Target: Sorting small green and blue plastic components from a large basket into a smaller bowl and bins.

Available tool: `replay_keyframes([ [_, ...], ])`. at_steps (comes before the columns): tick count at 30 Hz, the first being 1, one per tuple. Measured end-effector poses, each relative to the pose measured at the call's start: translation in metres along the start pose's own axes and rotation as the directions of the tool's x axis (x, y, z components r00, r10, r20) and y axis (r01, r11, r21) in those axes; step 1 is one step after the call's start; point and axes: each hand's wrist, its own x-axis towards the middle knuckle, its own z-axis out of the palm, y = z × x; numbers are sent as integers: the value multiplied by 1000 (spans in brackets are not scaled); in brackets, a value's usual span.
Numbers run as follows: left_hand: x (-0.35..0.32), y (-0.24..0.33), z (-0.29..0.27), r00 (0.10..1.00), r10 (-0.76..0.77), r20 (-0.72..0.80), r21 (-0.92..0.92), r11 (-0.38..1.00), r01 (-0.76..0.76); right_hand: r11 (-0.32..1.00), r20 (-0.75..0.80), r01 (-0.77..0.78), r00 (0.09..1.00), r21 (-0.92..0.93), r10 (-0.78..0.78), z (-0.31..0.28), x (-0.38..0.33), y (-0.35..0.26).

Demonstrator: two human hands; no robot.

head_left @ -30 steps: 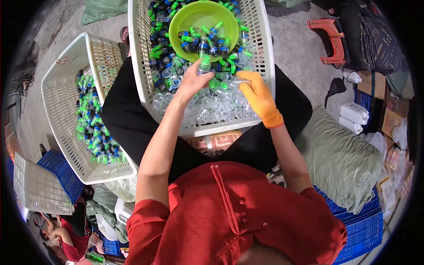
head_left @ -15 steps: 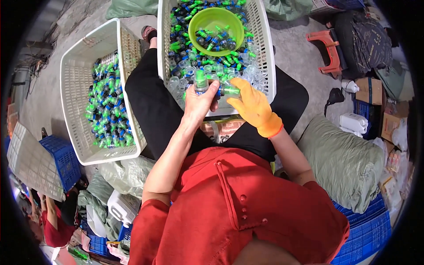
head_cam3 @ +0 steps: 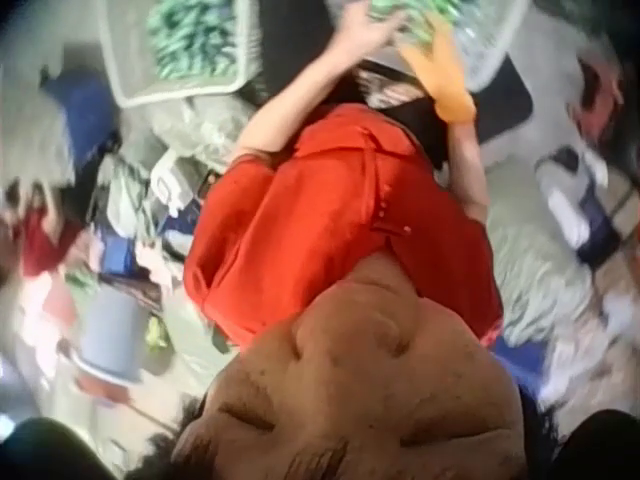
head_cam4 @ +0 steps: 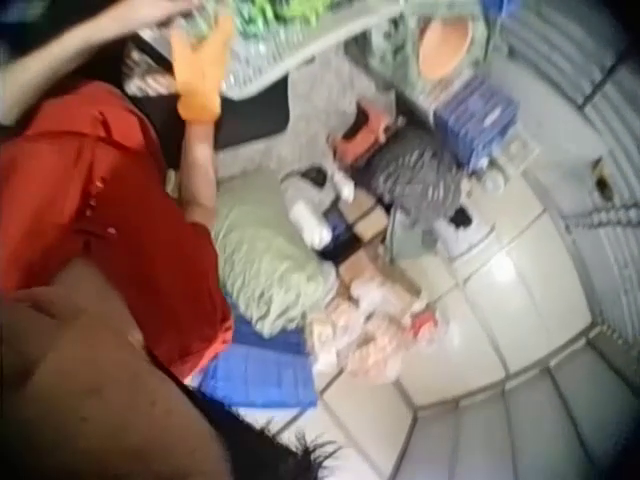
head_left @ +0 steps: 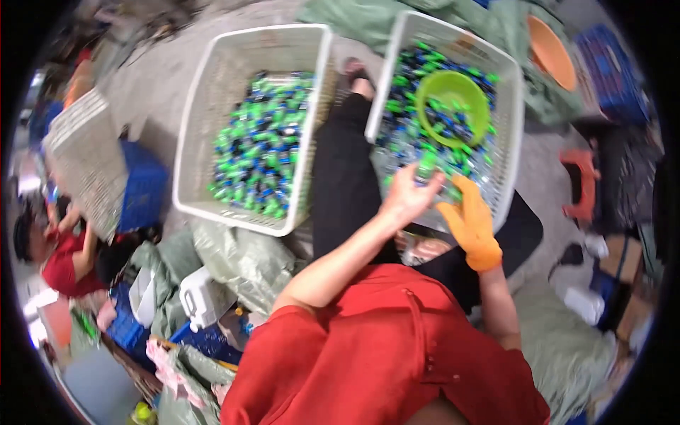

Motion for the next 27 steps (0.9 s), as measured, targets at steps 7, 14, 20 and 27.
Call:
replay_keyframes([
  [7,-17,-3,-5,809,588,-25,187,797,-574,860,166,-296,954,415,248,4,-2,-6],
  [14,-33,26,-80,816,568,-110,497,742,-450,648,433,-392,895,653,106,11,19,-41],
  [20,-39,0,-248,727,99,-679,521,764,382,853,435,-379,877,360,205,16,21,34],
  [27,27,17,-141,771,498,-398,708,701,-88,938,360,-343,882,48,304,-7,53,99],
])
